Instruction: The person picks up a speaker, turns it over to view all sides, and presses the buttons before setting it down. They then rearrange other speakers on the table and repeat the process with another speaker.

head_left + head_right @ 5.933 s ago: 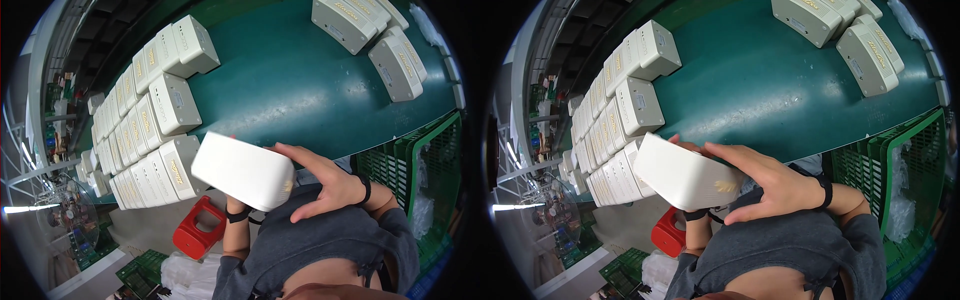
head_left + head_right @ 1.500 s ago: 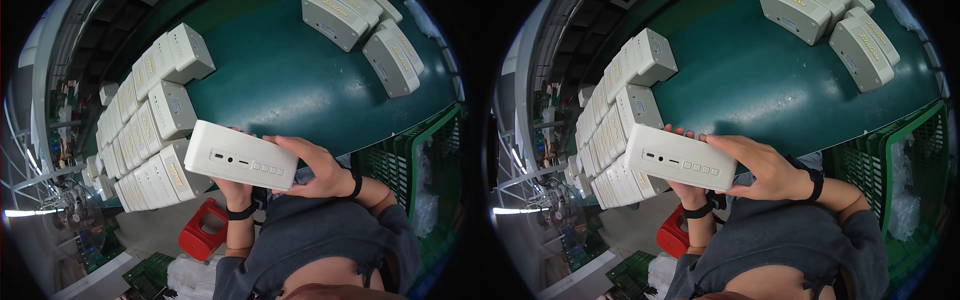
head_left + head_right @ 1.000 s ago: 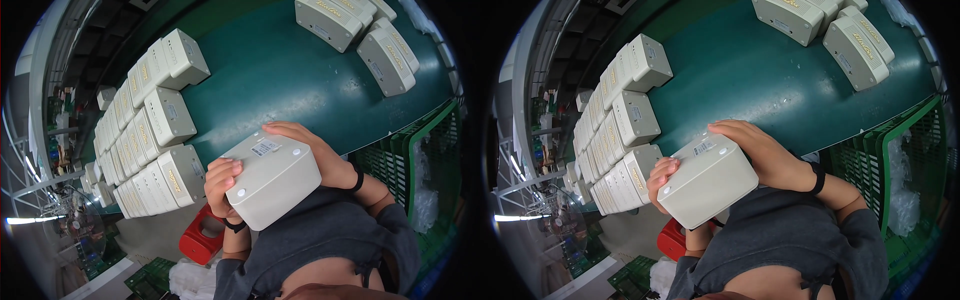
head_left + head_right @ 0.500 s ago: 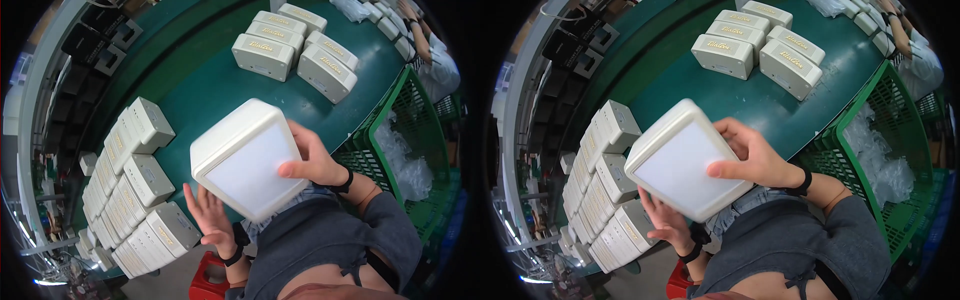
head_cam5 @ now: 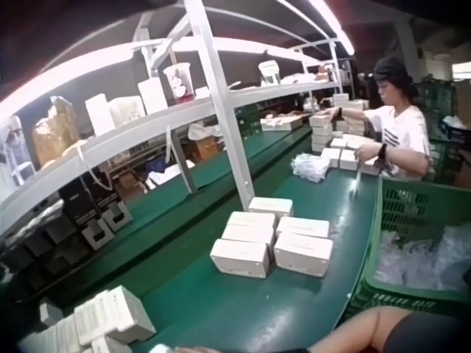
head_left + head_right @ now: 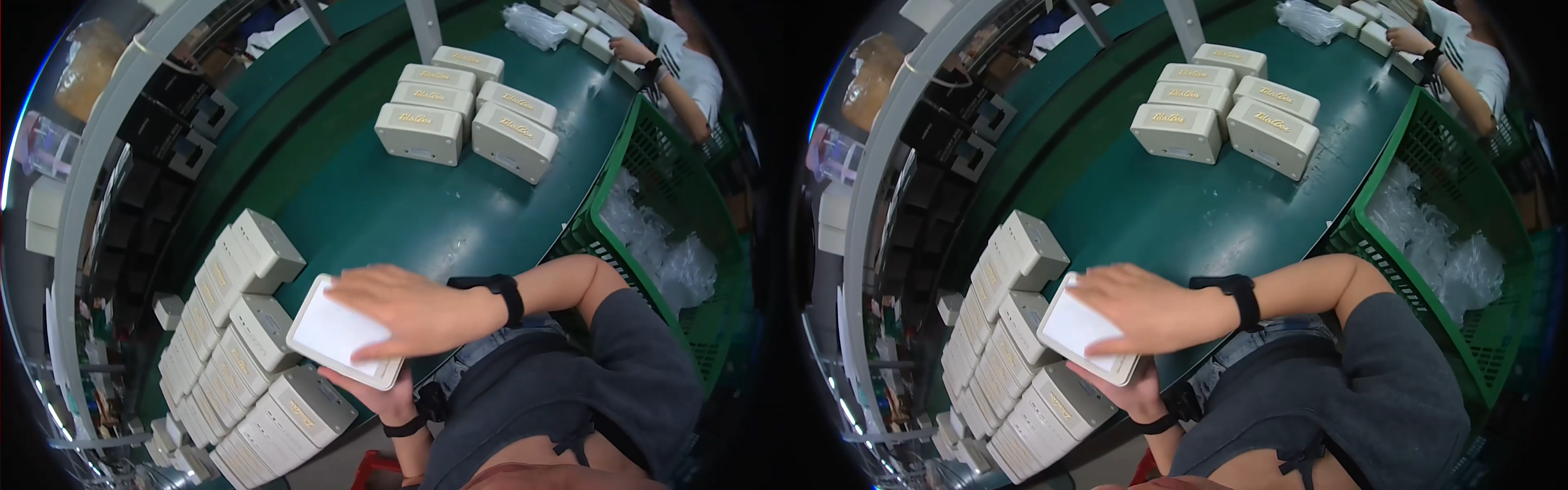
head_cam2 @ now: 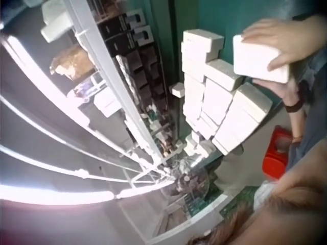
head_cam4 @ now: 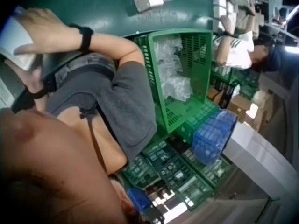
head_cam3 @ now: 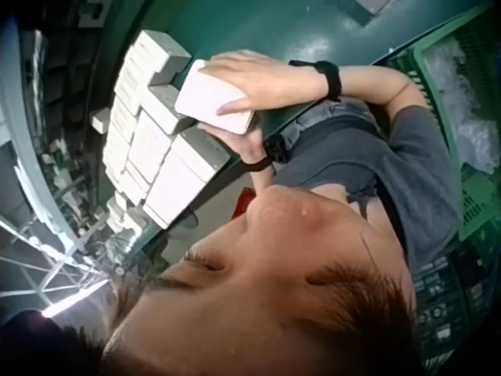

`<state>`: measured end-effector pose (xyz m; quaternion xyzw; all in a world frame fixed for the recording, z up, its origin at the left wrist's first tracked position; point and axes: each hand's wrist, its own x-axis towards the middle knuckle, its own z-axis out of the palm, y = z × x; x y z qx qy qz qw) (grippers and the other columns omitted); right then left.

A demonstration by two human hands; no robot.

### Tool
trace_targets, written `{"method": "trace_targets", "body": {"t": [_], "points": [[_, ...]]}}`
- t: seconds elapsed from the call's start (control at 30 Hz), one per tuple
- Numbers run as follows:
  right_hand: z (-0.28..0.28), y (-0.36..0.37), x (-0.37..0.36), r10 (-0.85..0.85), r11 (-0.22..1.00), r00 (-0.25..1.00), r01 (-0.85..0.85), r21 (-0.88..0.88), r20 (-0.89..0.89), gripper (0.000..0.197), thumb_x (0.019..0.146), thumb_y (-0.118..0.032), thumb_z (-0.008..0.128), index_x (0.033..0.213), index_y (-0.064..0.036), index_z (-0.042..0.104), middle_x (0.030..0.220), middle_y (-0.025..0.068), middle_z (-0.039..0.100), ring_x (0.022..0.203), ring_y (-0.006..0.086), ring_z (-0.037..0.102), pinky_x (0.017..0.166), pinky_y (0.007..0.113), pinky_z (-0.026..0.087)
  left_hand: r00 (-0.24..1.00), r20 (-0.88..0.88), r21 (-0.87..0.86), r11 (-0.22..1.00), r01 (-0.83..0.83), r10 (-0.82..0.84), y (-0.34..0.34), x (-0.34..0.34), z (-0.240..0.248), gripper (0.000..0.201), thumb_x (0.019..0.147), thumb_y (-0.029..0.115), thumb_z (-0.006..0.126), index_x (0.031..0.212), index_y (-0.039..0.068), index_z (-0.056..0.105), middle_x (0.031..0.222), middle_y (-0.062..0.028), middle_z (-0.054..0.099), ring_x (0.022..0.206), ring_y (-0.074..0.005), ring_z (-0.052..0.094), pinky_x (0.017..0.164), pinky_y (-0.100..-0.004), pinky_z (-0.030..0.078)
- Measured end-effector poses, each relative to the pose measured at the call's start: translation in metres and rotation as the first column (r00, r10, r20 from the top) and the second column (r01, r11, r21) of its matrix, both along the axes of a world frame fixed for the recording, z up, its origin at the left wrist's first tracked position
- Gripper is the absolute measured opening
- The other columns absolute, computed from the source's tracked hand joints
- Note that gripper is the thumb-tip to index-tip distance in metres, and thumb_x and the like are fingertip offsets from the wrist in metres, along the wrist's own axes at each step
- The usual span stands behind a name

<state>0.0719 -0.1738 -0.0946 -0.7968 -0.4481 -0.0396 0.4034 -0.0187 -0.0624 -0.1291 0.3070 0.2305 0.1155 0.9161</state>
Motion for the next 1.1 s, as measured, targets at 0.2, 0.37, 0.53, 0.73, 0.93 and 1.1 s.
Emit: {"method": "trace_targets", "body": {"t": [0.2, 0.37, 0.53, 0.73, 0.93, 1.1], "points": [[0.021, 0.007, -0.003, 0.078, 0.995, 0.991, -0.084, -0.051, -0.111, 0.080, 0.079, -0.032, 0.067, 0.136, 0.0048, 0.027, 0.131, 0.0266, 0.039, 0.120, 0.0363, 0.044, 0.094, 0.038, 0.042, 0.957, 0.281, 0.283, 0.959, -0.009, -0.074, -0.006, 0.002, -0.002, 0.095, 0.080, 0.078, 0.015, 0.146, 0.011, 0.009, 0.150, -0.0122, 0.016, 0.136, -0.0309, 0.022, 0.111, -0.0462, 0.020], [0.061, -0.031, 0.031, 0.150, 0.989, 0.846, -0.119, 0.093, -0.512, 0.076, 0.076, -0.030, 0.068, 0.131, 0.0061, 0.032, 0.118, 0.0227, 0.053, 0.108, 0.0284, 0.055, 0.086, 0.034, 0.048, 0.898, 0.430, 0.539, 0.824, -0.173, -0.092, -0.024, 0.017, 0.012, 0.100, 0.079, 0.080, 0.017, 0.146, 0.007, 0.007, 0.150, -0.0162, 0.014, 0.135, -0.0320, 0.023, 0.109, -0.0464, 0.023], [0.059, -0.101, 0.070, 0.332, 0.904, 0.303, 0.169, 0.393, -0.893, 0.057, 0.082, -0.024, 0.063, 0.125, 0.0057, 0.041, 0.111, 0.0107, 0.059, 0.096, 0.0151, 0.060, 0.080, 0.027, 0.050, 0.822, 0.514, 0.582, 0.804, -0.124, -0.246, -0.033, 0.016, 0.012, 0.099, 0.080, 0.078, 0.020, 0.144, 0.004, 0.014, 0.148, -0.0206, 0.018, 0.130, -0.0345, 0.033, 0.106, -0.0467, 0.029], [0.066, -0.176, 0.063, 0.128, 0.856, 0.473, 0.391, 0.338, -0.872, 0.056, 0.084, -0.023, 0.061, 0.127, 0.0058, 0.041, 0.114, 0.0127, 0.058, 0.100, 0.0155, 0.060, 0.083, 0.027, 0.051, 0.879, 0.363, 0.552, 0.832, 0.064, -0.308, -0.007, 0.018, -0.019, 0.076, 0.091, 0.064, 0.022, 0.128, -0.001, 0.038, 0.129, -0.0218, 0.044, 0.111, -0.0312, 0.050, 0.096, -0.0432, 0.041], [0.050, -0.221, 0.051, 0.206, 0.672, 0.298, 0.650, 0.356, -0.932, 0.051, 0.085, -0.023, 0.059, 0.123, 0.0071, 0.043, 0.113, 0.0161, 0.058, 0.095, 0.0186, 0.064, 0.080, 0.028, 0.053, 0.923, 0.247, 0.502, 0.854, 0.139, -0.296, -0.003, 0.018, -0.037, 0.062, 0.096, 0.053, 0.023, 0.113, -0.001, 0.048, 0.110, -0.0178, 0.055, 0.099, -0.0279, 0.056, 0.090, -0.0401, 0.045], [0.049, -0.244, 0.053, 0.234, 0.629, 0.332, 0.665, 0.403, -0.914, 0.052, 0.087, -0.022, 0.056, 0.127, 0.0065, 0.041, 0.120, 0.0172, 0.056, 0.100, 0.0213, 0.063, 0.087, 0.032, 0.052, 0.942, 0.141, 0.531, 0.826, 0.189, -0.306, -0.003, 0.020, -0.040, 0.054, 0.098, 0.046, 0.029, 0.110, -0.002, 0.049, 0.103, -0.0166, 0.056, 0.094, -0.0257, 0.056, 0.088, -0.0383, 0.046]]}}
